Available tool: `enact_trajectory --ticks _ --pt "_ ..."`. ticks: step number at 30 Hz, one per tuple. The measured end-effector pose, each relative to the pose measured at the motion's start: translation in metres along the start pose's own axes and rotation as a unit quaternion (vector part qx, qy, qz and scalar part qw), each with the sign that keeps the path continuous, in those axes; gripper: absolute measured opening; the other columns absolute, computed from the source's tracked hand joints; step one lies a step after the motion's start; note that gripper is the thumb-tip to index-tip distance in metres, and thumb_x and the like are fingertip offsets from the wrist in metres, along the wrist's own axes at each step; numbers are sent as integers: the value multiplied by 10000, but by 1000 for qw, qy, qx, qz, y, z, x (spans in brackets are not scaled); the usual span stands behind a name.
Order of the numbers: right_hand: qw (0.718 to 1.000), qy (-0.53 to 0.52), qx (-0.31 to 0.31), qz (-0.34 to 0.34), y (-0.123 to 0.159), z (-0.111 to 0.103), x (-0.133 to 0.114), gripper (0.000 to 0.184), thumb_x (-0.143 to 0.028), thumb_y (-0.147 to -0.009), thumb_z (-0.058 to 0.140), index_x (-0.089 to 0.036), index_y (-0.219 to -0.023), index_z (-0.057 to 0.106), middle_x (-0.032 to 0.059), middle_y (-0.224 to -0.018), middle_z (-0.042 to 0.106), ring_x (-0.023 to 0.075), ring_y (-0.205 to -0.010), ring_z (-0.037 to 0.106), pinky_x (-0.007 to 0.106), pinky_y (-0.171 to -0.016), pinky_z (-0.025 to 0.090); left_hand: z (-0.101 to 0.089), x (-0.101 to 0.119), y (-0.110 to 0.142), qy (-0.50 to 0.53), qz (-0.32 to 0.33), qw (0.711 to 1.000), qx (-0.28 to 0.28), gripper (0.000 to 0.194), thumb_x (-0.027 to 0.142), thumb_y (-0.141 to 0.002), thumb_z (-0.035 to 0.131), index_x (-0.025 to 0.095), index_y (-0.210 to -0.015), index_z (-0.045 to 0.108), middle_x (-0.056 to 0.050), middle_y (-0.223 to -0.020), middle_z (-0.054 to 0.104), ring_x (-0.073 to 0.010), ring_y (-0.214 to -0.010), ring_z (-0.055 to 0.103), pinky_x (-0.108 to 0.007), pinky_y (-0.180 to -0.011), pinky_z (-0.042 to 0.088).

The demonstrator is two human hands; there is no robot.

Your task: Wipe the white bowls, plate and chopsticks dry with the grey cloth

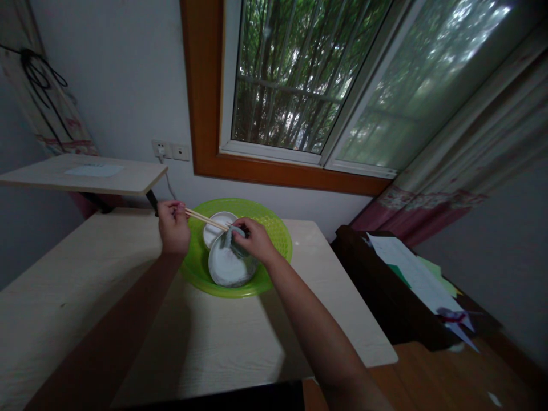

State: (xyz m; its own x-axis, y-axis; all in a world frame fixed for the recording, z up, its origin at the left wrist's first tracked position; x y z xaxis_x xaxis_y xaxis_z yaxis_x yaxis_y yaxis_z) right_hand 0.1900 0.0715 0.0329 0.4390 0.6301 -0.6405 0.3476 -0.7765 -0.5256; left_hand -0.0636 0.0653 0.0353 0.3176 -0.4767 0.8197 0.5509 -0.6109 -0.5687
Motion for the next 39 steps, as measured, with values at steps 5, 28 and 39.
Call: enact_trajectory --ticks 5,28,39 --pt "1000 -3 -1 -7 0 0 -3 172 -266 -857 687 -215 -1021 687 47 -977 735 191 -892 672 306 -828 522 19 3 7 27 -13 995 -90 188 377 -943 621 219 -1025 561 -1 -832 631 -141 -706 648 -260 -658 522" --pt "999 -23 -12 26 1 7 0 206 -306 -822 682 -216 -994 615 12 -898 682 169 -795 632 266 -698 479 17 -2 3 39 -39 997 -51 275 227 -899 607 257 -1062 389 11 -893 613 -128 -698 643 -257 -636 524" --pt "998 -39 1 43 2 2 6 185 -315 -807 673 -227 -941 580 -11 -847 646 156 -740 595 264 -670 446 10 -1 -1 -42 41 998 -27 307 244 -940 583 229 -1237 508 -68 -1095 606 -182 -936 648 -329 -819 564"
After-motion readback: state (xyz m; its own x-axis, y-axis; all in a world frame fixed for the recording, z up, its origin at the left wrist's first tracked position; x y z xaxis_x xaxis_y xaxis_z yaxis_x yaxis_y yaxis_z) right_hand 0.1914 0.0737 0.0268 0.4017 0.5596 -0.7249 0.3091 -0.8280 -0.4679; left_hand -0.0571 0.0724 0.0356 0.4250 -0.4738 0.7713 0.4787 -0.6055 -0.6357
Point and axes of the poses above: each hand's wrist, its own y-axis away from the middle knuckle, its own z-axis out of the palm, x = y × z, the point moved 8 cm from there along -y, towards the middle knuckle
